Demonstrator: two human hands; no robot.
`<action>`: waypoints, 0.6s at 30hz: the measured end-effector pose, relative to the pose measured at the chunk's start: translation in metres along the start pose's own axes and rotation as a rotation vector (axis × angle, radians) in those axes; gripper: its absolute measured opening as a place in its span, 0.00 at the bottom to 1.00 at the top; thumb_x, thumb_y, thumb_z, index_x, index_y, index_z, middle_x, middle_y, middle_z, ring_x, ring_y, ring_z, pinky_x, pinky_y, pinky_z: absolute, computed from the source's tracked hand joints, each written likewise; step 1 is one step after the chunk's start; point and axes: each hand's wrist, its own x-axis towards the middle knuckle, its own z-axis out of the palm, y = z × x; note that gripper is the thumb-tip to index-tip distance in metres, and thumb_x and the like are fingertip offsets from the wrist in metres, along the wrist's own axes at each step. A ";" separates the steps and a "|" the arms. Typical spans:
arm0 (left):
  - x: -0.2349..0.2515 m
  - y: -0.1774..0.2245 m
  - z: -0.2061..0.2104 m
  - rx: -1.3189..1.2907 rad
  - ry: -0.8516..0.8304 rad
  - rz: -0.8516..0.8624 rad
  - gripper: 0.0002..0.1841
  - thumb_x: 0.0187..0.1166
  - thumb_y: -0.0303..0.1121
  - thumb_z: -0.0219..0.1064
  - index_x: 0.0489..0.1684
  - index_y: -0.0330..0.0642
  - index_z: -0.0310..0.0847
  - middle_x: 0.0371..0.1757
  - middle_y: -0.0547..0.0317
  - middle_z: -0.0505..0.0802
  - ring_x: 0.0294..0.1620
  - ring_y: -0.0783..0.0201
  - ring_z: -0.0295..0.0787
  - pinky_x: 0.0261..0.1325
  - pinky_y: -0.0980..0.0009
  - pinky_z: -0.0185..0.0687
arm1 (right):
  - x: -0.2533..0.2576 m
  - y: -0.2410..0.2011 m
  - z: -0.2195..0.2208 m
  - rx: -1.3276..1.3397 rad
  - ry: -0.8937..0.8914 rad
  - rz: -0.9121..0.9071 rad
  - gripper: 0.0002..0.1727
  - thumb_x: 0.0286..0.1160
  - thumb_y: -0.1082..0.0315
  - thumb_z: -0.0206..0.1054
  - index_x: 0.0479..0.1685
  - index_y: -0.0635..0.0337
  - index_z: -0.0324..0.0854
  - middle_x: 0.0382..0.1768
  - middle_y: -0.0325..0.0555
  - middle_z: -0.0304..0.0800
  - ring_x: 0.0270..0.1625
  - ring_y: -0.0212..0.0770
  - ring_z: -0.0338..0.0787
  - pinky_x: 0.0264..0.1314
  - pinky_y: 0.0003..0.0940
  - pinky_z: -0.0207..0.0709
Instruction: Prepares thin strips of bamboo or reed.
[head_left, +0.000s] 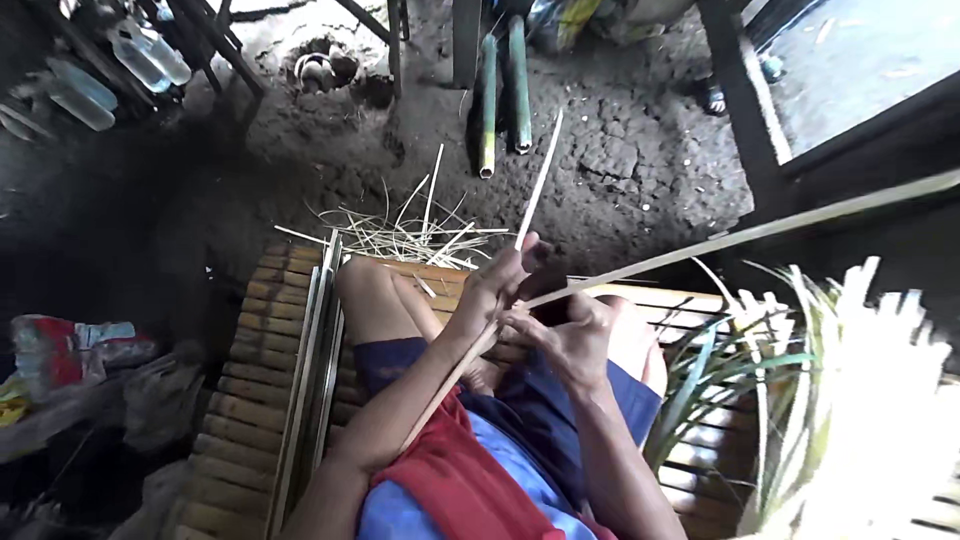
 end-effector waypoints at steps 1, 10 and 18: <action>0.006 0.003 -0.001 -0.075 0.085 0.005 0.20 0.94 0.45 0.43 0.73 0.51 0.73 0.21 0.75 0.74 0.17 0.81 0.69 0.26 0.85 0.72 | -0.009 -0.006 0.005 -0.034 -0.048 -0.021 0.26 0.59 0.46 0.81 0.32 0.65 0.87 0.25 0.41 0.90 0.28 0.28 0.87 0.32 0.29 0.83; 0.009 -0.006 -0.007 -0.069 -0.024 -0.035 0.21 0.94 0.41 0.42 0.77 0.52 0.73 0.26 0.75 0.83 0.22 0.81 0.77 0.29 0.84 0.77 | -0.004 0.007 0.000 -0.088 -0.037 0.039 0.32 0.61 0.38 0.76 0.33 0.65 0.91 0.27 0.44 0.93 0.31 0.31 0.91 0.35 0.34 0.85; 0.026 -0.006 -0.020 -0.310 0.211 -0.101 0.18 0.97 0.42 0.38 0.73 0.50 0.67 0.19 0.75 0.76 0.12 0.80 0.68 0.20 0.85 0.72 | -0.043 -0.004 0.026 -0.126 -0.197 -0.149 0.34 0.69 0.32 0.67 0.20 0.58 0.85 0.15 0.43 0.85 0.19 0.36 0.85 0.21 0.35 0.76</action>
